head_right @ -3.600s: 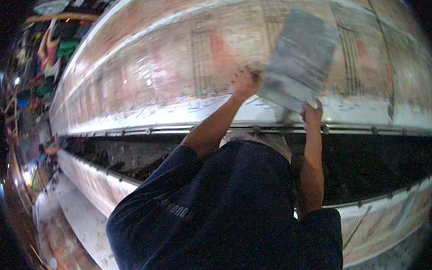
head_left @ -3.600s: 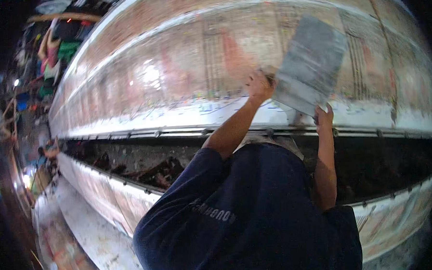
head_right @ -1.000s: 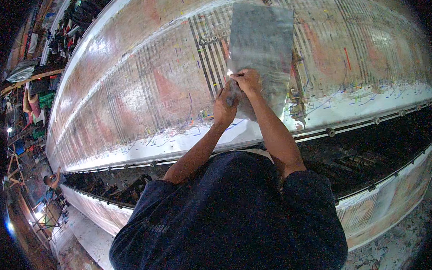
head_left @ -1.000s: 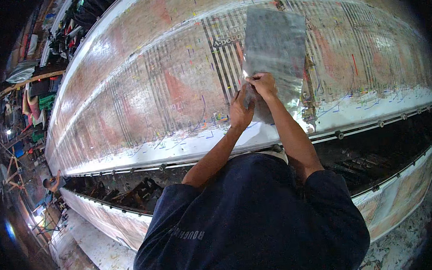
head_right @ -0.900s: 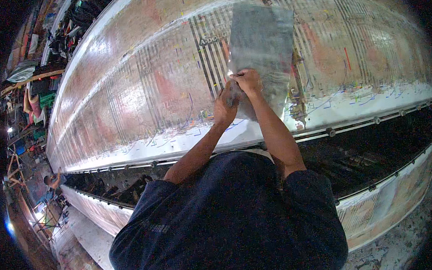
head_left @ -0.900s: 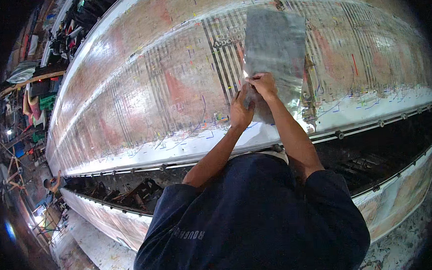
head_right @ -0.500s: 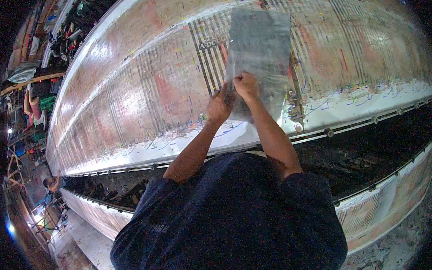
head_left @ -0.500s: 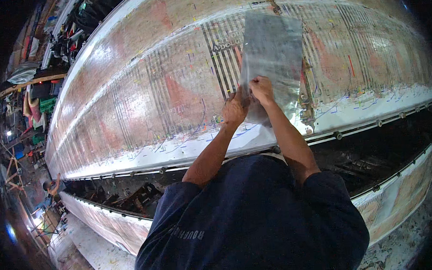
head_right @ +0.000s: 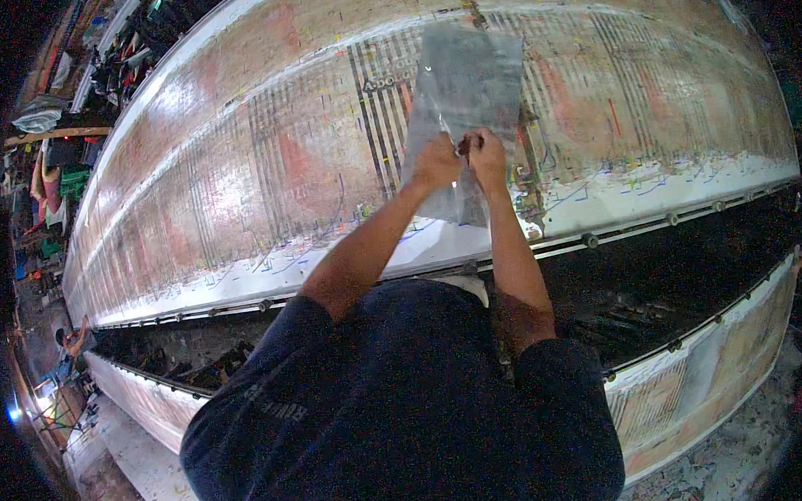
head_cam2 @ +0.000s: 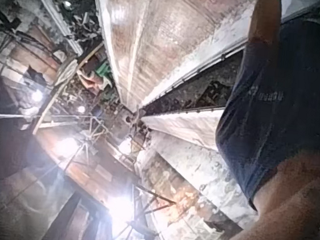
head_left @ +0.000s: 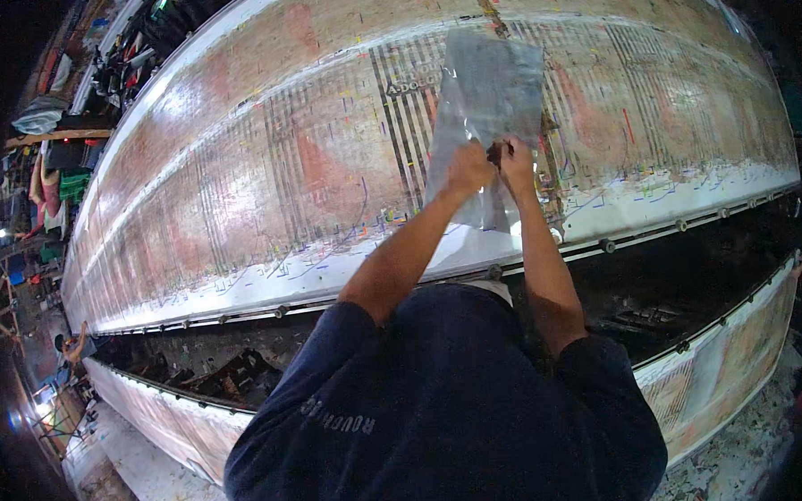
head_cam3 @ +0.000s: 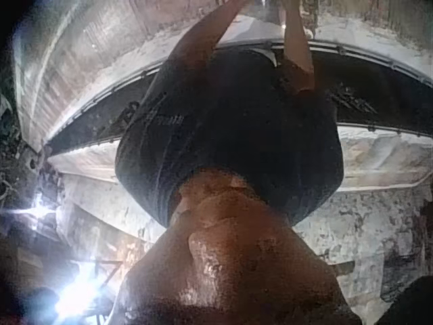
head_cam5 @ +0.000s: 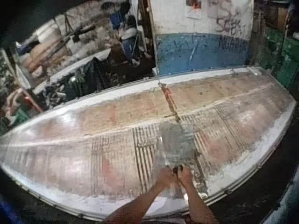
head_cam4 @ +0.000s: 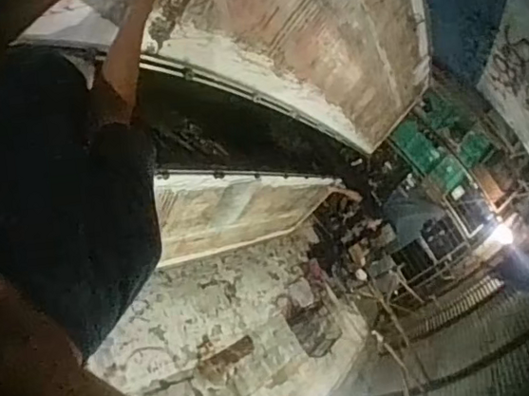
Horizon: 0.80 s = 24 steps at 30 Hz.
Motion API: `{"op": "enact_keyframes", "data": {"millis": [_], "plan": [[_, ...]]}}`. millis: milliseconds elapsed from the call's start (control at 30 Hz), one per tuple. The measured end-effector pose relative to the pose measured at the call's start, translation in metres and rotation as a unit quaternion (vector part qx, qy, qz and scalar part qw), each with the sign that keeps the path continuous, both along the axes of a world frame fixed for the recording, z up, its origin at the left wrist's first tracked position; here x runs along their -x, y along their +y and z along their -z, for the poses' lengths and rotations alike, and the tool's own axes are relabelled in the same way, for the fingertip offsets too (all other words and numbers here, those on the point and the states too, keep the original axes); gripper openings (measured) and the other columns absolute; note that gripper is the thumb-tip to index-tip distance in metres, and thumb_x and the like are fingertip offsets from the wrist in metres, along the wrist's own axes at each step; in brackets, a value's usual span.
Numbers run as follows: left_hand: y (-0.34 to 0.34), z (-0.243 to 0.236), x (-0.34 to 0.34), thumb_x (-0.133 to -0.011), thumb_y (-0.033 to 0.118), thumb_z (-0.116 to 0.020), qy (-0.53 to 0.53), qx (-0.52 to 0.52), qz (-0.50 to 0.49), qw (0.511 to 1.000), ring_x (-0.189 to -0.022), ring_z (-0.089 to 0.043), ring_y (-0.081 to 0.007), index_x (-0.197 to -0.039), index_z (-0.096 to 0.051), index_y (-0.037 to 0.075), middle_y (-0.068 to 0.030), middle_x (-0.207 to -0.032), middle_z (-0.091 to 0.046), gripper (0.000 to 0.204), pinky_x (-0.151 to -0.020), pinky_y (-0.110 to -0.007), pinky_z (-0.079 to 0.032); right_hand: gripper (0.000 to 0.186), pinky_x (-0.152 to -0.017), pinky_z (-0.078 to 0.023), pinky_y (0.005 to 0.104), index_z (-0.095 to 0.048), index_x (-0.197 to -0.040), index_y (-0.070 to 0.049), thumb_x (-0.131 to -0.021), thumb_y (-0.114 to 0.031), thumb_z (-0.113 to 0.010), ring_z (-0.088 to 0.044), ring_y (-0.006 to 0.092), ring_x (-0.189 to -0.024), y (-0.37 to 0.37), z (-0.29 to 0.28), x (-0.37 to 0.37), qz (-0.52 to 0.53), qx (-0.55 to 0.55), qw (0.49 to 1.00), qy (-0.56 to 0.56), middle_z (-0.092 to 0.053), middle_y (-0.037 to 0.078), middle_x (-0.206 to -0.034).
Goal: The person places a transparent plastic sheet onto a large printing surface, aligns it with markings, and presses it down. They repeat this process with several sheets, smoothing them out by hand across the surface.
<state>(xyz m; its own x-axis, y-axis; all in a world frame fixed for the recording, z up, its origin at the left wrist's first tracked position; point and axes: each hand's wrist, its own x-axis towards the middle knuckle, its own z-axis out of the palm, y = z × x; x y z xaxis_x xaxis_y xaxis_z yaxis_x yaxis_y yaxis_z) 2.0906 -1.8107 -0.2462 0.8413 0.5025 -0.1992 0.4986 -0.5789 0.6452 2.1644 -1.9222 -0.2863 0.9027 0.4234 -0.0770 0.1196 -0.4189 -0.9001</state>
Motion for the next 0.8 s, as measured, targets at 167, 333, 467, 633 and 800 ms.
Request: {"op": "enact_keyframes", "data": {"millis": [167,333,467,633,800], "plan": [[0.086,0.007,-0.063,-0.086,0.008,-0.061,-0.011,0.227,0.054,0.972,-0.070,-0.068,-0.0282,-0.090,-0.065,-0.001,-0.0161,-0.074,-0.067,0.011,-0.065,-0.043,-0.056,0.039,-0.065,-0.046,0.0364,-0.067,-0.105,0.003,-0.099,-0.035,-0.059,-0.057,0.0205,-0.069,-0.063,-0.012,0.033,0.108,-0.030,0.990,-0.080,-0.063,0.013,-0.075],[0.115,-0.059,-0.106,-0.091,0.010,-0.063,0.021,0.536,-0.139,0.833,-0.069,-0.065,-0.0251,-0.091,-0.063,0.002,-0.0100,-0.068,-0.058,0.007,-0.063,-0.044,-0.056,0.049,-0.067,-0.046,0.0329,-0.064,-0.116,-0.001,-0.098,-0.046,-0.061,-0.059,0.0190,-0.077,-0.068,-0.066,0.043,0.272,-0.244,0.881,0.301,-0.065,0.009,-0.090],[0.126,-0.115,-0.148,-0.089,0.004,-0.064,-0.004,0.501,0.038,0.865,-0.070,-0.064,-0.0229,-0.091,-0.066,0.001,-0.0100,-0.078,-0.064,0.005,-0.066,-0.041,-0.056,0.036,-0.060,-0.050,0.0320,-0.062,-0.105,0.001,-0.096,-0.034,-0.064,-0.059,0.0184,-0.071,-0.075,-0.081,-0.038,0.122,-0.392,0.821,0.397,-0.061,0.009,-0.079],[0.268,-0.222,-0.164,-0.097,0.010,-0.049,-0.187,0.537,0.194,0.799,-0.058,-0.059,-0.0163,-0.098,-0.066,0.001,-0.0044,-0.065,-0.061,0.019,-0.055,-0.027,-0.050,0.014,-0.067,-0.049,0.0282,-0.063,-0.106,-0.003,-0.092,-0.008,-0.064,-0.058,0.0155,-0.071,0.029,-0.252,-0.086,0.073,-0.397,0.890,0.210,-0.065,0.006,-0.090],[0.287,-0.331,0.001,-0.097,0.011,-0.054,-0.332,0.462,0.169,0.805,-0.060,-0.062,-0.0164,-0.112,-0.065,-0.001,-0.0056,-0.075,-0.064,0.022,-0.054,-0.028,-0.051,0.028,-0.068,-0.047,0.0260,-0.060,-0.117,-0.001,-0.091,-0.008,-0.067,-0.058,0.0134,-0.070,0.073,-0.314,0.029,-0.030,-0.412,0.906,0.087,-0.065,0.007,-0.092]]}}
